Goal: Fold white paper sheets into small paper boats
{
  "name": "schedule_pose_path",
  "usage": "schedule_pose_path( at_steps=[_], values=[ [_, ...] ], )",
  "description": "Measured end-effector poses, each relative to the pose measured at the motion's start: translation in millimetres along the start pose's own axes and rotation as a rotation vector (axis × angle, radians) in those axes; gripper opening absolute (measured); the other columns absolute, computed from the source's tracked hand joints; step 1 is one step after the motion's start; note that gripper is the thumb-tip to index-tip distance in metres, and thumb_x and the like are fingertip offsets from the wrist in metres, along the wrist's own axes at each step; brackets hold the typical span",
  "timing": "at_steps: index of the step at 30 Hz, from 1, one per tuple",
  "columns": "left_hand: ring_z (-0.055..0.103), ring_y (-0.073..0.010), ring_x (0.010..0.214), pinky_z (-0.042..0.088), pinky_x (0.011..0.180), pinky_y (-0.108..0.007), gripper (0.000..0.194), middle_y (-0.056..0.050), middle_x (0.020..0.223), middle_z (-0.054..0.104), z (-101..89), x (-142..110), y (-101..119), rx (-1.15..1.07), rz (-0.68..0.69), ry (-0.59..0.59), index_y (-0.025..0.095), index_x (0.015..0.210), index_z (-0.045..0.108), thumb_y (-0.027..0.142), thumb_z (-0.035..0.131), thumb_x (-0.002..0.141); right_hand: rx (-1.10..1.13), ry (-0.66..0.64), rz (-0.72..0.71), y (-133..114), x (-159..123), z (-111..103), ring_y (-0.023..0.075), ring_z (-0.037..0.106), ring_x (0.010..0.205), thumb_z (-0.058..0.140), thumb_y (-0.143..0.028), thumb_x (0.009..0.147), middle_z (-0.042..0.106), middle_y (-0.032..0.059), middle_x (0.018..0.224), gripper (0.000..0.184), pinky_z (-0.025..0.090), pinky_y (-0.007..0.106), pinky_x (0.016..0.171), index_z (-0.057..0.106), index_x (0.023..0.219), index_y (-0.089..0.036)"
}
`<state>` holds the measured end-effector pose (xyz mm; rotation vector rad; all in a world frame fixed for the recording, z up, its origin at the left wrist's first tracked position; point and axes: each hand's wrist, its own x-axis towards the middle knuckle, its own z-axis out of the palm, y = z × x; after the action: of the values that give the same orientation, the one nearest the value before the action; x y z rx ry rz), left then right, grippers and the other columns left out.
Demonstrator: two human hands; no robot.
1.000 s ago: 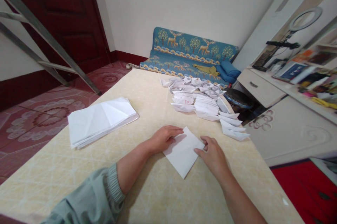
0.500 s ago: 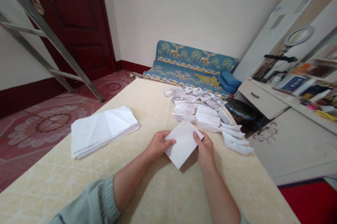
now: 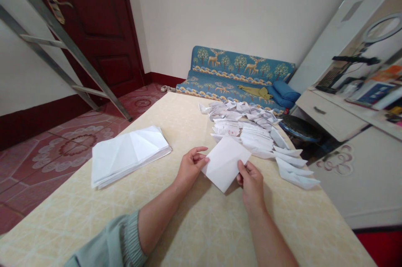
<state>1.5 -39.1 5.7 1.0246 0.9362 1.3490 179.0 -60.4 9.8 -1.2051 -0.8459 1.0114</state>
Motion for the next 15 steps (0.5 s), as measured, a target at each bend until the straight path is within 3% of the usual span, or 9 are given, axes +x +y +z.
schedule_pose_path(
  at_steps=[11,15],
  values=[
    [0.06,-0.0127,0.061,0.05,0.054,-0.024,0.039,-0.003,0.076,0.063,3.0,-4.4,9.1,0.007,-0.042,-0.071,0.012,0.09,0.064,0.032,0.075,0.059,0.005,0.07,-0.132,-0.4,5.1,-6.9,0.0065,0.032,0.044,0.066,-0.045,0.072,0.04,-0.0068,0.049,0.031,0.022,0.019,0.041,0.056,0.069,-0.016],
    [0.061,-0.0116,0.062,0.05,0.054,-0.022,0.041,-0.004,0.086,0.063,1.5,-3.8,6.5,0.011,-0.003,-0.057,0.013,0.095,0.063,0.03,0.075,0.06,0.012,0.06,-0.144,-0.3,5.6,-6.9,0.0066,0.033,0.045,0.065,-0.046,0.073,0.04,-0.0067,0.049,0.032,0.022,0.019,0.043,0.054,0.067,-0.017]
  ],
)
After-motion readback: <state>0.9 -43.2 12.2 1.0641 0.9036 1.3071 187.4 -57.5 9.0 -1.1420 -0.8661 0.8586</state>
